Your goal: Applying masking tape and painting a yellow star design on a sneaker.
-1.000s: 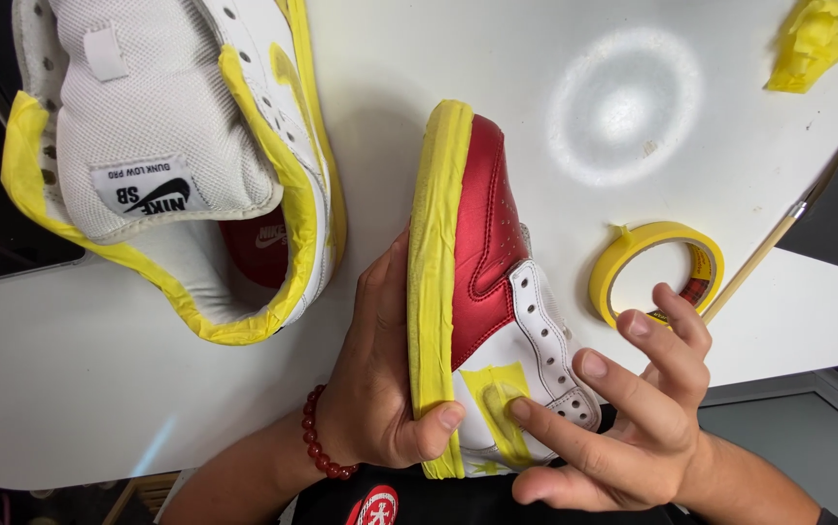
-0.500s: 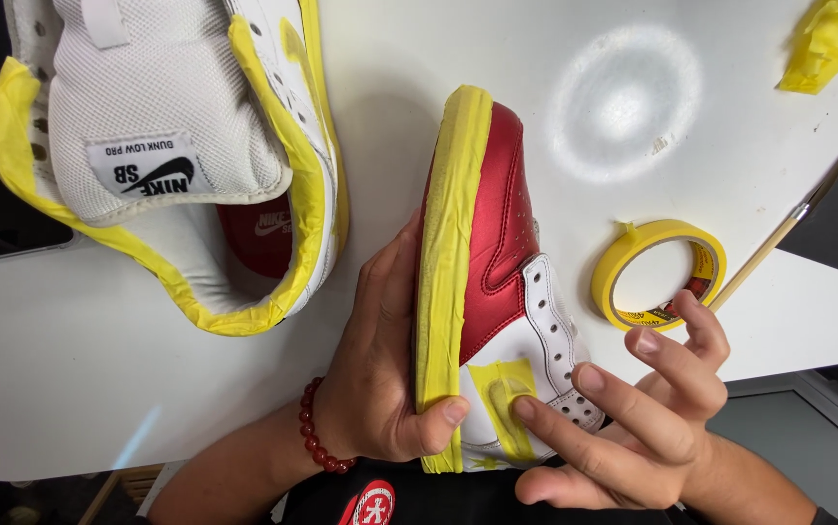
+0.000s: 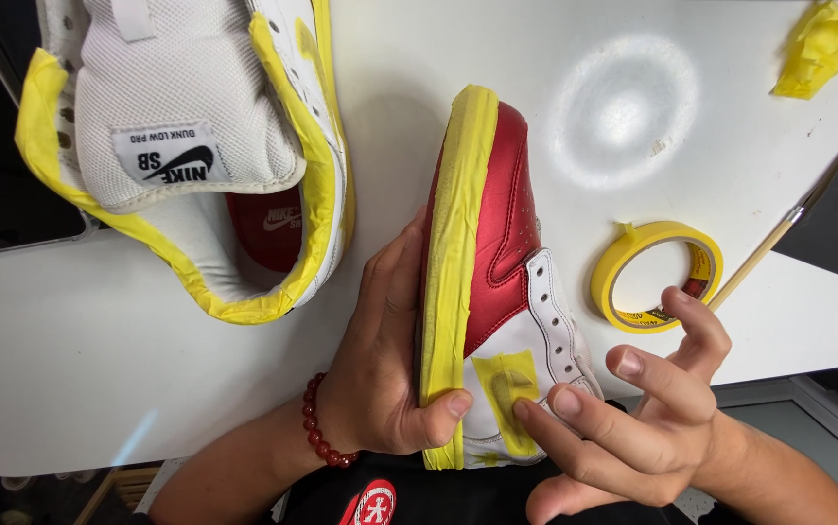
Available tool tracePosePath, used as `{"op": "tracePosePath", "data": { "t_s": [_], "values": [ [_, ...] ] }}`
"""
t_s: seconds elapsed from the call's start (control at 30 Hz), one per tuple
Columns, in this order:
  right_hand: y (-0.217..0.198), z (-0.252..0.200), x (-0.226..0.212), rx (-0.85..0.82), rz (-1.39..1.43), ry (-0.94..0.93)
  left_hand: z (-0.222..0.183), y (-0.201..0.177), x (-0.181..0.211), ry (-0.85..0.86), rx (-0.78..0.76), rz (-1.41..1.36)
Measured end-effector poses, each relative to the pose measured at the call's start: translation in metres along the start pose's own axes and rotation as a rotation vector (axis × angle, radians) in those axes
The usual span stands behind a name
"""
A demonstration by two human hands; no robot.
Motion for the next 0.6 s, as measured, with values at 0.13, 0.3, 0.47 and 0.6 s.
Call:
{"op": "tracePosePath", "data": {
  "t_s": [0.13,0.3,0.47,0.6],
  "values": [
    [-0.002,0.005,0.008,0.000,0.002,-0.017,0.004,-0.002,0.003,-0.022,0.000,-0.038],
    [0.001,0.003,0.004,0.029,0.010,0.015,-0.003,0.000,-0.001,-0.018,-0.006,-0.013],
    [0.001,-0.004,0.009,0.071,0.054,0.100,0.000,-0.002,0.001,-0.009,-0.002,-0.006],
    [0.004,-0.007,0.018,0.096,0.091,0.195,-0.001,0.000,0.000,-0.015,0.005,-0.021]
  ]
}}
Point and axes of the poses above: each hand's wrist, its own z-axis towards the middle knuckle, its own y-axis out of the palm, x = y × z, the point moved 9 cm from there along z, towards the middle knuckle, and after that the axes turned 10 degrees about z, right-handed, at the moved point
